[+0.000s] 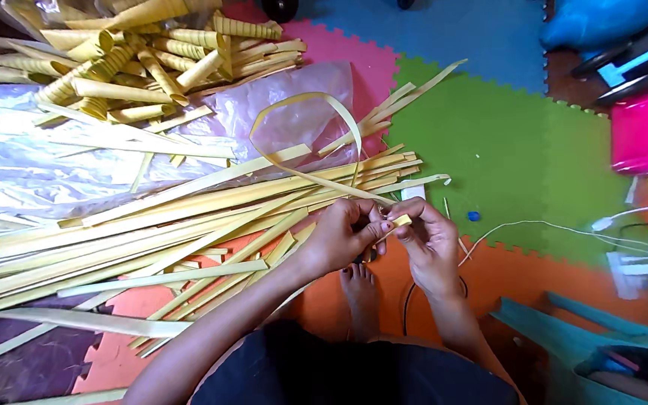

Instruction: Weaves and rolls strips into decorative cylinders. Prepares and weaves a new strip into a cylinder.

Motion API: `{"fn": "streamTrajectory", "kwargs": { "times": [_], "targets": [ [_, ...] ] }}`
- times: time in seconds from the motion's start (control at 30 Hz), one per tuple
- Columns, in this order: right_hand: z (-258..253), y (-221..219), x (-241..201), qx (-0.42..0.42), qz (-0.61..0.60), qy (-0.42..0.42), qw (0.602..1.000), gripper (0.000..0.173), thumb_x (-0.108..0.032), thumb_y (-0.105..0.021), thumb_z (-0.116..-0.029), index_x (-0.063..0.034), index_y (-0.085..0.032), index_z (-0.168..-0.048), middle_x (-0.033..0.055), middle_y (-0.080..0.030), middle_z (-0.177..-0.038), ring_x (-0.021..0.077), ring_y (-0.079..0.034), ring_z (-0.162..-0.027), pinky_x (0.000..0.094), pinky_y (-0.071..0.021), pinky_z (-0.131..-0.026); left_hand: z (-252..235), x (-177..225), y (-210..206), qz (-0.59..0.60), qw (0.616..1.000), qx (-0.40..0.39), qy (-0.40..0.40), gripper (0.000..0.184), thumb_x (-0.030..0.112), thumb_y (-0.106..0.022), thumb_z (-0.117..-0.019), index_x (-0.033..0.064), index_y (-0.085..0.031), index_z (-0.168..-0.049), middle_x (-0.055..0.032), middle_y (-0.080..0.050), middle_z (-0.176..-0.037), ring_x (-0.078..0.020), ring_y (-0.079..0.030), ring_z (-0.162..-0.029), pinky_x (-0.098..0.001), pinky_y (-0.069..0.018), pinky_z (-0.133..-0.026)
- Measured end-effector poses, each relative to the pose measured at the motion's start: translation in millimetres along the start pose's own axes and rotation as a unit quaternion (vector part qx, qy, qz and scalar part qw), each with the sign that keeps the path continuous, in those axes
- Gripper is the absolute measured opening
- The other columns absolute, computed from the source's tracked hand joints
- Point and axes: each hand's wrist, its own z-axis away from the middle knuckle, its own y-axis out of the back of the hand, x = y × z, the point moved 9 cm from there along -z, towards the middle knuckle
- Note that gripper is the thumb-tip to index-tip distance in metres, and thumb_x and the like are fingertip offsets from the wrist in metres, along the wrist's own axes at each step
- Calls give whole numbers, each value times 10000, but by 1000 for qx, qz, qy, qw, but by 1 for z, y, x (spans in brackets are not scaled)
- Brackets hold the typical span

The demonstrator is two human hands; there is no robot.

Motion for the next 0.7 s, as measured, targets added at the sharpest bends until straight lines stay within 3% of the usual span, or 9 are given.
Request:
{"fn": "streamTrajectory", "kwargs": {
  "times": [0.1, 0.2, 0.27, 0.33, 0.4, 0.47, 0.53, 0.6, 0.7],
  "targets": [
    [1, 3, -4, 43, 6, 22, 999, 37, -155, -690, -971, -165, -694, -1007, -53, -681, -1005, 30, -663, -827, 193, -583, -697, 2, 7, -1, -20, 998, -4, -58, 125, 58, -580, -1024, 18, -613, -910, -41, -719, -773, -58, -672, -605, -204, -578, -570],
    [2, 8, -4, 65, 12, 21, 998, 20, -167, -693, -967, -177, -704, -980, -74, -686, -991, 18, -659, -860, 184, -570, -729, 7, 26, -4, -194, 969, 27, -149, 103, 122, -662, -971, 23, -670, -947, -14, -687, -780, -44, -665, -685, -212, -576, -646],
    [3, 10, 4, 84, -16, -9, 996, 47, -147, -705, -952, -180, -723, -981, -78, -694, -960, 19, -663, -850, 200, -580, -761, 12, 42, -11, -354, 901, 70, -242, 97, 94, -652, -952, 22, -681, -893, -30, -658, -711, -74, -628, -609, -226, -526, -565],
    [3, 12, 12, 103, -36, -50, 993, 85, -122, -737, -918, -173, -737, -987, -74, -715, -907, 30, -685, -809, 232, -604, -769, 21, 49, -22, -488, 798, 108, -338, 111, 62, -625, -949, 6, -666, -863, -87, -641, -688, -179, -622, -562, -300, -485, -492],
    [2, 13, 6, 95, -9, -50, 994, 99, -88, -720, -927, -131, -738, -1015, -41, -731, -921, 60, -702, -811, 262, -618, -775, 24, 47, -26, -531, 756, 130, -360, 104, 54, -619, -951, 2, -683, -887, -127, -705, -793, -222, -700, -669, -318, -542, -556],
    [1, 12, -6, 79, 41, -16, 996, 165, -30, -653, -961, -94, -725, -1095, -21, -739, -1001, 75, -711, -871, 265, -617, -803, 19, 42, -13, -443, 838, 129, -290, 111, 93, -651, -963, 3, -715, -957, -96, -734, -864, -166, -725, -759, -292, -590, -664],
    [1, 12, -13, 77, 58, 9, 995, 203, -23, -620, -980, -98, -714, -1145, -30, -733, -1040, 67, -702, -892, 244, -606, -800, 10, 35, 1, -316, 924, 115, -182, 103, 123, -709, -947, 21, -713, -956, -37, -726, -818, -68, -711, -721, -236, -613, -681],
    [2, 9, -9, 77, 16, -6, 997, 205, -28, -634, -976, -115, -720, -1140, -21, -730, -1033, 76, -704, -892, 249, -608, -803, 7, 27, 6, -253, 957, 100, -104, 102, 109, -721, -943, 31, -687, -887, -24, -697, -747, -51, -680, -652, -222, -589, -618],
    [10, 5, 12, 108, -110, -118, 981, 209, -12, -659, -932, -139, -730, -1081, -16, -729, -964, 71, -700, -863, 260, -607, -811, 9, 23, 5, -178, 978, 74, -75, 109, 79, -683, -963, 27, -674, -868, -18, -708, -739, -54, -691, -646, -221, -601, -612]
  ]
}}
